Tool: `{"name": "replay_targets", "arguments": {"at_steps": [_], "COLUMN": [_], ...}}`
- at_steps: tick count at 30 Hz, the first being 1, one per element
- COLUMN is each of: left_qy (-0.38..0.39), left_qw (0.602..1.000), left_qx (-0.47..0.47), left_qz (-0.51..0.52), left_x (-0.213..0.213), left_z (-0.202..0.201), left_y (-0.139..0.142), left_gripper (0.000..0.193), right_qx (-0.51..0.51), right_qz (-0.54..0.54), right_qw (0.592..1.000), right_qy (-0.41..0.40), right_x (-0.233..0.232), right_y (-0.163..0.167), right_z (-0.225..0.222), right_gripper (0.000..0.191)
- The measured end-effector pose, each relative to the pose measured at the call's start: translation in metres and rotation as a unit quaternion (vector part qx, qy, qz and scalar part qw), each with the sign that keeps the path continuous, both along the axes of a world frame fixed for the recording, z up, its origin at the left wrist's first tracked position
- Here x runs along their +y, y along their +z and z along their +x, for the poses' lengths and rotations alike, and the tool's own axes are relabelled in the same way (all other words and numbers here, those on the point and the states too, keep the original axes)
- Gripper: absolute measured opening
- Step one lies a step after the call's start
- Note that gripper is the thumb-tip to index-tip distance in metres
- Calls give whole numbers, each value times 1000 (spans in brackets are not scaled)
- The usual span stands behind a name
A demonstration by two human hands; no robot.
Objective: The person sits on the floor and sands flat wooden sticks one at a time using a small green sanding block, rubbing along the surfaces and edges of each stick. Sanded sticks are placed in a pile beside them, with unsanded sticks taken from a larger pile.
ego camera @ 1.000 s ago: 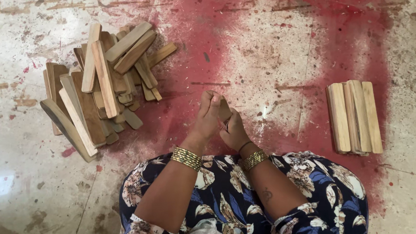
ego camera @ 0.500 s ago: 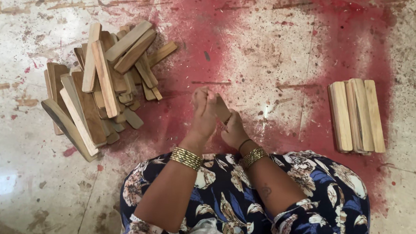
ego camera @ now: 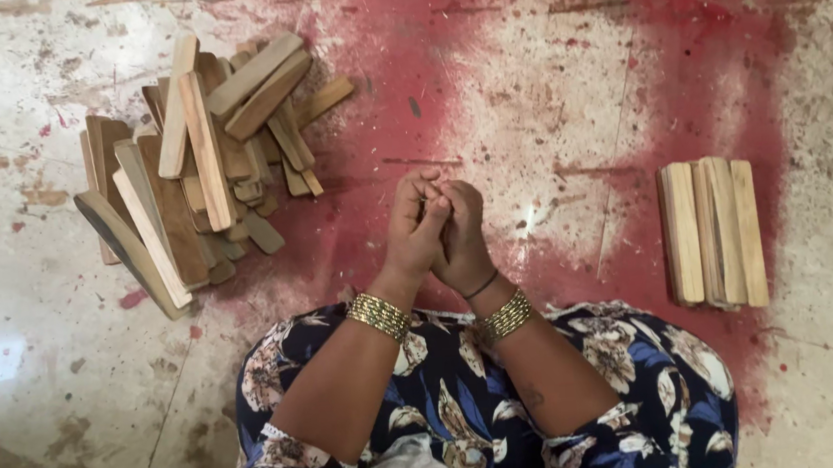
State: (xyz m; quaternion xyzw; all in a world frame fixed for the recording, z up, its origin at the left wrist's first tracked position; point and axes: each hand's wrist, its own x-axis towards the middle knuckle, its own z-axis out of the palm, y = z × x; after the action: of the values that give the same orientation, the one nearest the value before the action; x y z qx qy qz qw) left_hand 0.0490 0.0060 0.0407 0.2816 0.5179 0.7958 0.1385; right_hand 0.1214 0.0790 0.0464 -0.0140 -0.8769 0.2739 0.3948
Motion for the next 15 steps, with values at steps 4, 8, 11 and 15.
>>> {"name": "replay_targets", "arguments": {"at_steps": [4, 8, 11, 15], "left_qy": [16, 101, 105, 26], "left_qw": [985, 934, 899, 896], "left_qx": [-172, -315, -383, -382], "left_qz": [-1, 132, 185, 225], "left_x": [-4, -7, -11, -12], "left_z": [-3, -22, -28, -26], "left_y": [-9, -14, -15, -18], "left_gripper": [19, 6, 6, 3], "right_qx": [-70, -196, -191, -108], "right_qz": [-317, -106, -187, -135], "right_qw": [943, 975, 964, 985], "right_qy": [69, -2, -2, 2], "right_x": [-7, -16, -20, -23], "right_y": [-22, -41, -44, -38], "right_z": [-2, 0, 1, 0], "right_gripper": [65, 68, 72, 75]}}
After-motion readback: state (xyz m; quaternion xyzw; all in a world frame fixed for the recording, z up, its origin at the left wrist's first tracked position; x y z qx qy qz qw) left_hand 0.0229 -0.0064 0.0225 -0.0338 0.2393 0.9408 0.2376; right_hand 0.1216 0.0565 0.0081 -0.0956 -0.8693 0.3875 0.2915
